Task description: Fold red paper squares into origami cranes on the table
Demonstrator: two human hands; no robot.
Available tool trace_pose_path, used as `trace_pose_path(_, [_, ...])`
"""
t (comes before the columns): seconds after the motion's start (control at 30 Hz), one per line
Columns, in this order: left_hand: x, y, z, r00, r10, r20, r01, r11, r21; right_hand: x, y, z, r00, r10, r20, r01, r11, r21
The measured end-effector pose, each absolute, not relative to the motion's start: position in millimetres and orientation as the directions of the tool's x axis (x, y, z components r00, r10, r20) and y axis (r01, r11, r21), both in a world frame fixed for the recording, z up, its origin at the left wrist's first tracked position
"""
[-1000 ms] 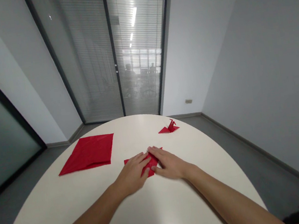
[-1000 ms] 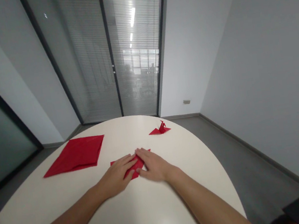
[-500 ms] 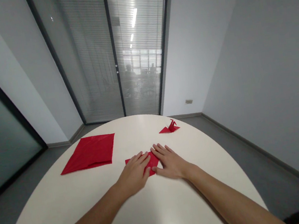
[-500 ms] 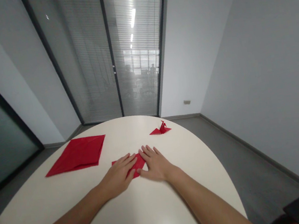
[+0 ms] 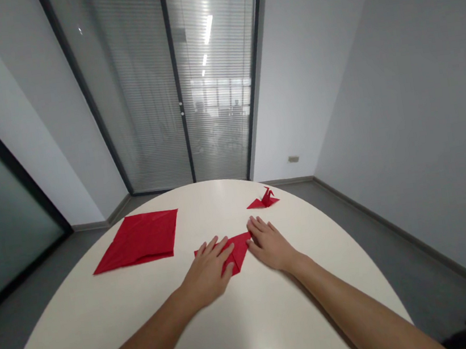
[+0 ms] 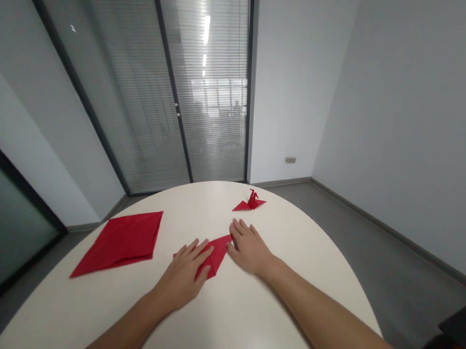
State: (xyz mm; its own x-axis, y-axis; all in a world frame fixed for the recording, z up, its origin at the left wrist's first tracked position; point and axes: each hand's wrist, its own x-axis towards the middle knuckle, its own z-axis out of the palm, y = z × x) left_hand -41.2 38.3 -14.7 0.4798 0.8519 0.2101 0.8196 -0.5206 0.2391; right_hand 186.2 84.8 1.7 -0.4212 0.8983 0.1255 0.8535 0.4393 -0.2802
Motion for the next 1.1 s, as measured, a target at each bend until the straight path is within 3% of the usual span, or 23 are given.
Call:
trace_pose_path(0.1, [-41.5,39.0,-17.2,0.463,0.857,0.228,0.824,-0.511,0.244,181.2,80.9,3.7,-0.509,0.84,0.185,0.788,0.542,-0.293])
trace_pose_path(0.2, [-41.0,41.1,-21.1,0.439,0.856,0.274,0.827,-0.504,0.25,174.3,73.8,4.0,-0.612,0.777,0.149,0.707,0.622,-0.338])
trace_pose_path(0.37, [-39.4,39.9,-16.0,0.405,0.858,0.314,0.834,-0.488,0.257,172.1,69.6,2.7,-0.613,0.788,0.052,0.73,0.59,-0.344])
trace_pose_path(0.5, [-40.7,36.3,-9.3,0.481,0.795,0.368,0.77,-0.584,0.256,178.2,73.5,2.3,-0.623,0.781,0.032,0.732,0.597,-0.329])
trace_pose_path(0.67, [-42.5,37.4,-12.5,0.519,0.775,0.361,0.741,-0.618,0.263,181.4,79.2,4.6,-0.621,0.764,0.177,0.704,0.642,-0.303])
trace_pose_path(0.8, [-42.8,39.7,-14.7,0.484,0.805,0.343,0.776,-0.576,0.257,179.1,78.9,10.8,-0.678,0.652,0.338,0.559,0.757,-0.338])
trace_pose_path(0.93, [-43.6,40.0,-14.0,0.449,0.829,0.334,0.8,-0.539,0.263,180.2,76.2,14.2,-0.785,0.54,0.305,0.421,0.825,-0.376])
trace_pose_path(1.1, [-45.8,39.5,-13.0,0.468,0.824,0.32,0.772,-0.557,0.305,185.3,77.0,13.9,-0.796,0.523,0.304,0.385,0.826,-0.412])
